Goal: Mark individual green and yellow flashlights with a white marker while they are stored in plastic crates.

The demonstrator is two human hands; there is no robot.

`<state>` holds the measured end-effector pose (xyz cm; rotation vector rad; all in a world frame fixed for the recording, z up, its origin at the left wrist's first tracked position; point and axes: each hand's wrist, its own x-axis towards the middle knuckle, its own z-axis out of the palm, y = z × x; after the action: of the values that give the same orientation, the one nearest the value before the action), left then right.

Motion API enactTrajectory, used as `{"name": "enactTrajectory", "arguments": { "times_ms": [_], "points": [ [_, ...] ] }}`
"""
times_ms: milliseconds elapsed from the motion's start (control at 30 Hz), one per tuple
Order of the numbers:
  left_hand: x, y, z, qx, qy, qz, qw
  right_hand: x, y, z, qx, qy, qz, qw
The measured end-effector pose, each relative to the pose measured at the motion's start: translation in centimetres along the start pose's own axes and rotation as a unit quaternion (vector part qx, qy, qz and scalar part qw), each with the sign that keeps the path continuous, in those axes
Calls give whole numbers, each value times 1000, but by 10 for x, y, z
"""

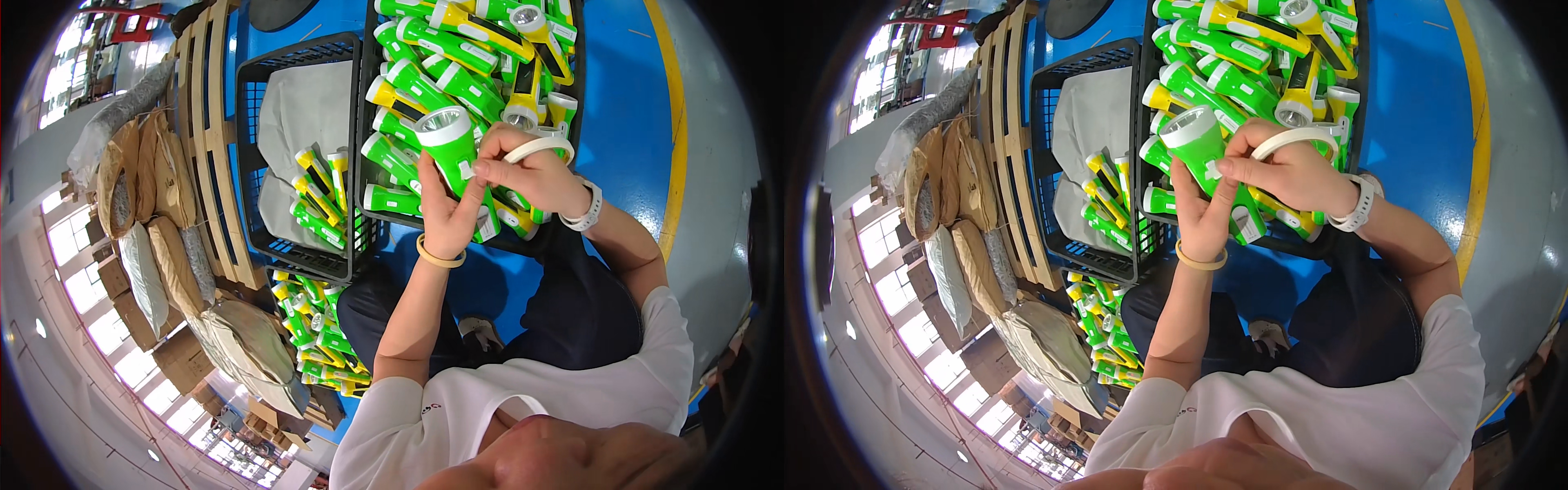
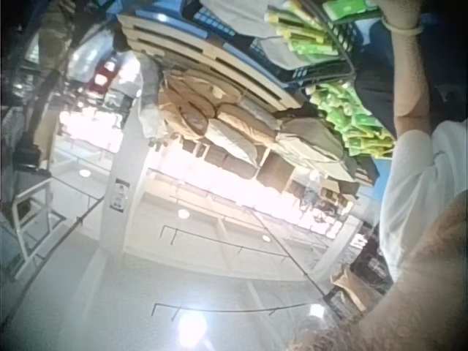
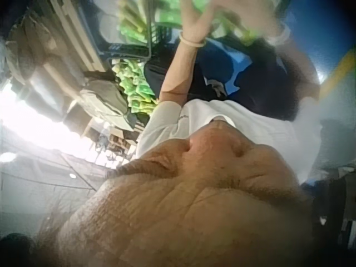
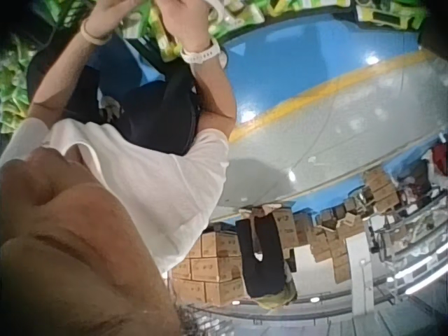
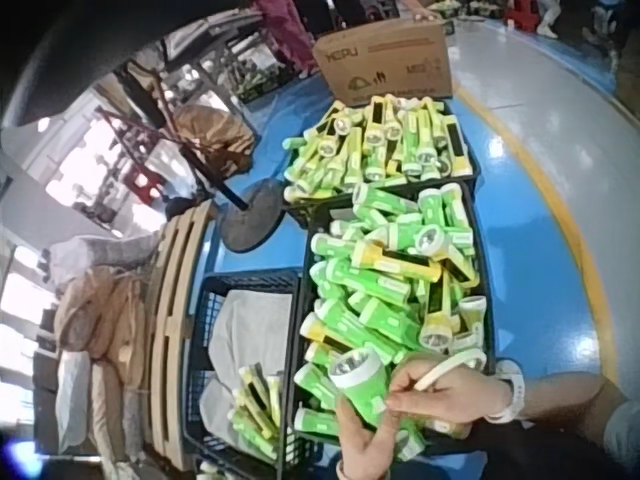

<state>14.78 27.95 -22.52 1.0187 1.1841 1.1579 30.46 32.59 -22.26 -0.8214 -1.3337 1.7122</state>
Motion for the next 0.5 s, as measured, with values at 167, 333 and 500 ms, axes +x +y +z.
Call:
{"name": "enactTrajectory", "arguments": {
  "times_ms": [167, 333, 500],
  "points": [
    [-6, 5, 1, -87, -40, 49, 994, 3, 0, -3, -120, -21, -65, 990],
    [-3, -14, -17, 149, 5, 84, 985, 8, 5, 4, -283, 28, -102, 953],
    [-3, -2, -7, -190, 28, -131, 973, 24, 19, -12, -242, 29, -2, 970]
  ]
}}
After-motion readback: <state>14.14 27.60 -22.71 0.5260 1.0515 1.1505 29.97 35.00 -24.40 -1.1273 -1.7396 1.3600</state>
